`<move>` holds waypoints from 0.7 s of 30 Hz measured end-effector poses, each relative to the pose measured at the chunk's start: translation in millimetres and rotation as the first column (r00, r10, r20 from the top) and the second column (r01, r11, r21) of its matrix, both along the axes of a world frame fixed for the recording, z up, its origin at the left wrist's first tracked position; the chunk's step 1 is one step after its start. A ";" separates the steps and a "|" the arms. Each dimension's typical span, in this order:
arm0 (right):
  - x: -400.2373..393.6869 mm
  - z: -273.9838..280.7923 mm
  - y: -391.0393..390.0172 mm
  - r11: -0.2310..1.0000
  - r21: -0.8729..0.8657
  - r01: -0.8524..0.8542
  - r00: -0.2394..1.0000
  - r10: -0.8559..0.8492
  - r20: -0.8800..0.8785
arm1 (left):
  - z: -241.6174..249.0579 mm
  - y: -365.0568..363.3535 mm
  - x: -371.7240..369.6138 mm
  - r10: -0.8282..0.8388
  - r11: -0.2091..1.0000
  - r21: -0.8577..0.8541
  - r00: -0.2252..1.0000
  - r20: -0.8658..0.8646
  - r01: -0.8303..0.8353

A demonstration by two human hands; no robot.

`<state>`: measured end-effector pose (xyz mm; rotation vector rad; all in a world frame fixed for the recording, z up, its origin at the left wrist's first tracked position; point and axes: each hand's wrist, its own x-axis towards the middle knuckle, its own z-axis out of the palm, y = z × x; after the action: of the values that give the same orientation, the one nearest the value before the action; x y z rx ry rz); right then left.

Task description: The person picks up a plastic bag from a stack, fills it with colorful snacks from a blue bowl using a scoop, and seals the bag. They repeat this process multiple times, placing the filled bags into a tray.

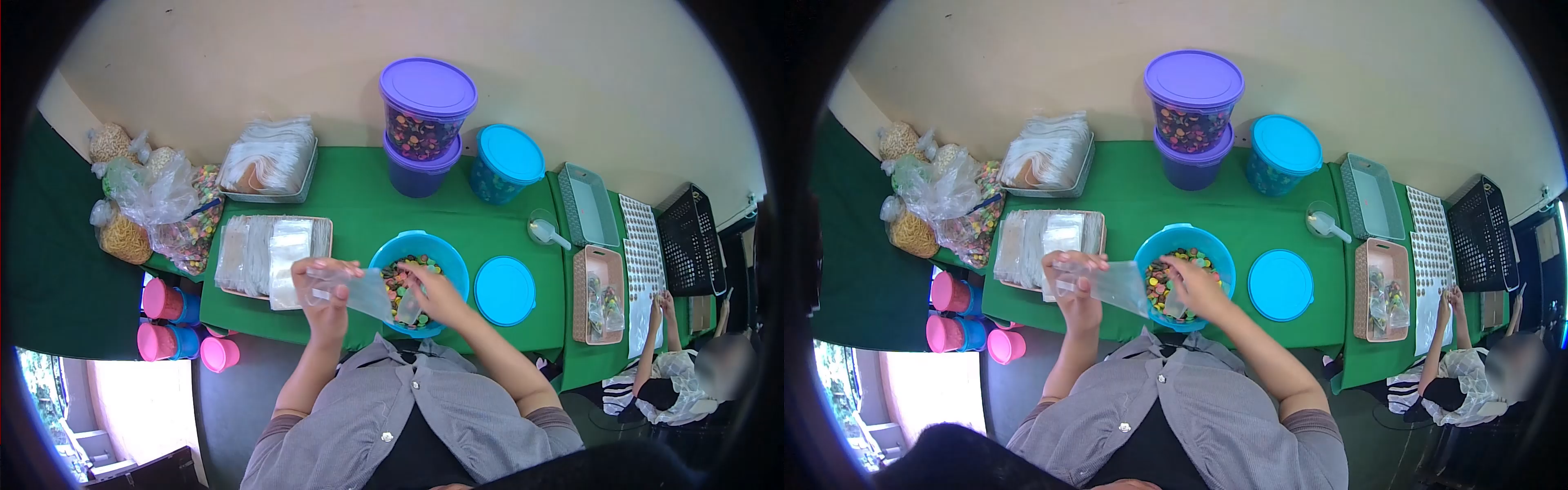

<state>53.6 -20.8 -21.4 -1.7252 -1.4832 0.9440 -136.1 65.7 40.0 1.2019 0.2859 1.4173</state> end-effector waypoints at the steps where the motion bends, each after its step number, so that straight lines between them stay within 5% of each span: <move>1: 9.2 -13.8 1.3 1.000 -0.001 -0.001 1.000 0.001 0.000 | -0.1 4.1 -3.5 0.001 1.000 -0.001 1.000 0.000 -0.001; 2: 23.4 -39.4 3.9 0.993 0.080 -0.084 0.902 0.042 0.430 | 0.2 7.7 -6.5 0.041 0.998 -0.046 0.998 -0.042 -0.043; 3: 34.6 -59.9 6.4 0.974 0.119 -0.195 0.627 0.030 0.778 | 0.5 10.9 -9.2 0.080 0.992 -0.088 0.993 -0.085 -0.088; 9: 39.9 -43.9 16.0 0.904 -0.296 -0.309 0.638 0.428 0.640 | -18.7 20.9 -25.3 0.102 0.980 -0.142 0.964 -0.244 -0.140; 13: 46.9 -7.2 14.3 0.898 -0.338 -0.281 0.782 0.418 0.462 | -27.3 24.2 -27.6 0.173 0.959 -0.129 0.885 -0.431 -0.251; 15: 49.5 12.8 12.9 0.936 -0.228 -0.269 0.566 0.345 0.748 | -37.0 24.7 -21.5 0.176 0.956 -0.140 0.885 -0.432 -0.258; 16: 46.8 27.1 14.1 0.935 -0.232 -0.268 0.566 0.348 0.748 | -42.7 24.2 -16.8 0.178 0.954 -0.144 0.884 -0.432 -0.262; 18: 39.0 49.7 19.4 0.897 -0.425 -0.123 0.379 0.439 0.815 | -53.6 22.7 -7.1 0.199 0.962 -0.064 0.839 -0.506 -0.267; 21: 45.7 -3.6 16.4 0.878 -0.441 -0.185 0.411 0.476 0.777 | -65.7 16.5 11.9 0.253 0.960 0.063 0.750 -0.611 -0.272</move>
<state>99.4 -4.4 -24.9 -2.3614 -2.5527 0.4070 -124.2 82.2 -25.7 1.6299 0.9662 1.2024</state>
